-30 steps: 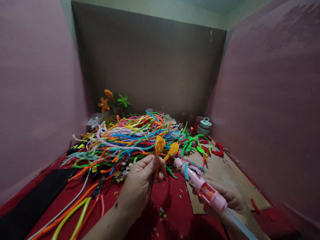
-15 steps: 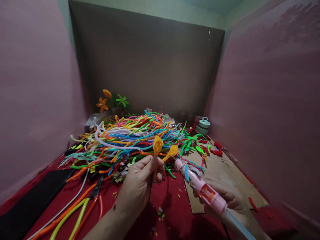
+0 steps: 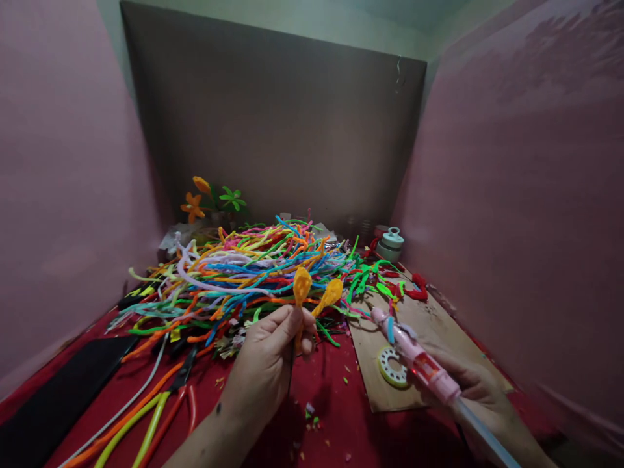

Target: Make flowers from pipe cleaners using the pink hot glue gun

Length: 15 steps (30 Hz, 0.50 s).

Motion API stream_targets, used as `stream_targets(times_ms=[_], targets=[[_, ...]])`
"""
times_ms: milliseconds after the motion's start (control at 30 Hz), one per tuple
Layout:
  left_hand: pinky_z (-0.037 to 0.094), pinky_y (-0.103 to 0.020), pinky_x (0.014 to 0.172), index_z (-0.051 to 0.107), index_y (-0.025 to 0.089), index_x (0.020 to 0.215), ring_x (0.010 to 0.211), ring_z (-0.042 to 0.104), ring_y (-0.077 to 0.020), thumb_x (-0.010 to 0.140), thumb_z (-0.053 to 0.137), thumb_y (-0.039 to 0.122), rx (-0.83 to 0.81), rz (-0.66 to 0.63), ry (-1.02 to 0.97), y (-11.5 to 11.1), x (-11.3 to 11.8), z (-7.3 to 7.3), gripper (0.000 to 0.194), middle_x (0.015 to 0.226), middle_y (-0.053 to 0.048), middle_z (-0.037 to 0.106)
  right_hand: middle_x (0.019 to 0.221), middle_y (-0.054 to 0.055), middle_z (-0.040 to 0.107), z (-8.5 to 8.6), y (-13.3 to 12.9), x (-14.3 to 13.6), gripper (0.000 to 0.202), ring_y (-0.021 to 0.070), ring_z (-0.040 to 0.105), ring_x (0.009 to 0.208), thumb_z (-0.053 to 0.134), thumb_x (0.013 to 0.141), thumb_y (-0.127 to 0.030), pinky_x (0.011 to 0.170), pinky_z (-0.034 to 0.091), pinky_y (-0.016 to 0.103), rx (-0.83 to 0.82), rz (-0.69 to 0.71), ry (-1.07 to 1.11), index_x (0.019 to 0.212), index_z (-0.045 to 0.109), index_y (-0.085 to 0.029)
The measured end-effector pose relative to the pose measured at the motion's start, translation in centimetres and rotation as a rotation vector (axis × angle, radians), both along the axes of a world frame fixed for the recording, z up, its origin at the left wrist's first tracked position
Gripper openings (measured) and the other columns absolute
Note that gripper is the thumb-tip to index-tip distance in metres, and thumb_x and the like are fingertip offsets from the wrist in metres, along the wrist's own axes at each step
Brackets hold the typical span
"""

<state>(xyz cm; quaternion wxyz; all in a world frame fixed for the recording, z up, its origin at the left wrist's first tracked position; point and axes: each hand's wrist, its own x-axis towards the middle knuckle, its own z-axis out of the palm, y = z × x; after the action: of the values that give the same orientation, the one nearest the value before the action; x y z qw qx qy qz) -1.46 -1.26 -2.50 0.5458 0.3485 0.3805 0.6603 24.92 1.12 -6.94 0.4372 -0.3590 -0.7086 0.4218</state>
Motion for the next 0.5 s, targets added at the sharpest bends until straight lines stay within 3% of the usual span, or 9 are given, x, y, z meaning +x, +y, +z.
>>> stream_targets(times_ms=[100,167,233,333,500], targets=[[0.032,-0.019,0.049,0.066,0.012,0.067,0.048,0.045,-0.0070,0.074,0.064,0.036,0.000,-0.015,-0.009,0.0,0.0,-0.1,0.025,0.054,-0.001,0.055,0.110,0.011,0.065,-0.5,1.4,3.0,0.037,0.0278,0.061,0.101,0.063,0.075,-0.033,0.079,0.053,0.032,0.140,-0.236,-0.288,0.109,0.065,-0.021],[0.033,-0.018,0.049,0.066,0.012,0.067,0.048,0.045,-0.0068,0.074,0.064,0.035,0.000,-0.019,-0.020,0.0,0.0,-0.1,0.024,0.057,-0.001,0.057,0.113,0.012,0.063,-0.6,2.5,4.9,0.036,0.0289,0.058,0.105,0.060,0.076,-0.032,0.083,0.050,0.035,0.279,-0.316,-0.496,0.109,0.064,-0.019],[0.033,-0.018,0.049,0.067,0.012,0.068,0.048,0.046,-0.0065,0.073,0.065,0.035,-0.002,-0.010,-0.021,0.0,0.0,-0.1,0.024,0.058,-0.001,0.057,0.111,0.014,0.061,-0.7,3.6,6.5,0.036,0.0274,0.059,0.101,0.055,0.078,-0.029,0.083,0.049,0.035,0.388,-0.356,-0.644,0.111,0.062,-0.017],[0.034,-0.018,0.049,0.067,0.012,0.067,0.048,0.046,-0.0066,0.071,0.067,0.036,-0.015,-0.014,-0.009,0.0,0.1,0.1,0.024,0.055,-0.001,0.057,0.098,0.011,0.062,-1.1,4.9,8.4,0.035,0.0228,0.062,0.087,0.050,0.078,-0.024,0.076,0.050,0.033,0.411,-0.376,-0.801,0.110,0.062,-0.017],[0.035,-0.018,0.047,0.068,0.012,0.067,0.048,0.046,-0.0067,0.066,0.071,0.037,-0.024,-0.010,-0.017,0.2,0.4,0.1,0.025,0.058,-0.001,0.059,0.095,0.007,0.060,-1.4,5.9,9.2,0.042,0.0197,0.060,0.082,0.046,0.078,-0.022,0.072,0.049,0.031,0.376,-0.378,-0.847,0.119,0.056,-0.020]])
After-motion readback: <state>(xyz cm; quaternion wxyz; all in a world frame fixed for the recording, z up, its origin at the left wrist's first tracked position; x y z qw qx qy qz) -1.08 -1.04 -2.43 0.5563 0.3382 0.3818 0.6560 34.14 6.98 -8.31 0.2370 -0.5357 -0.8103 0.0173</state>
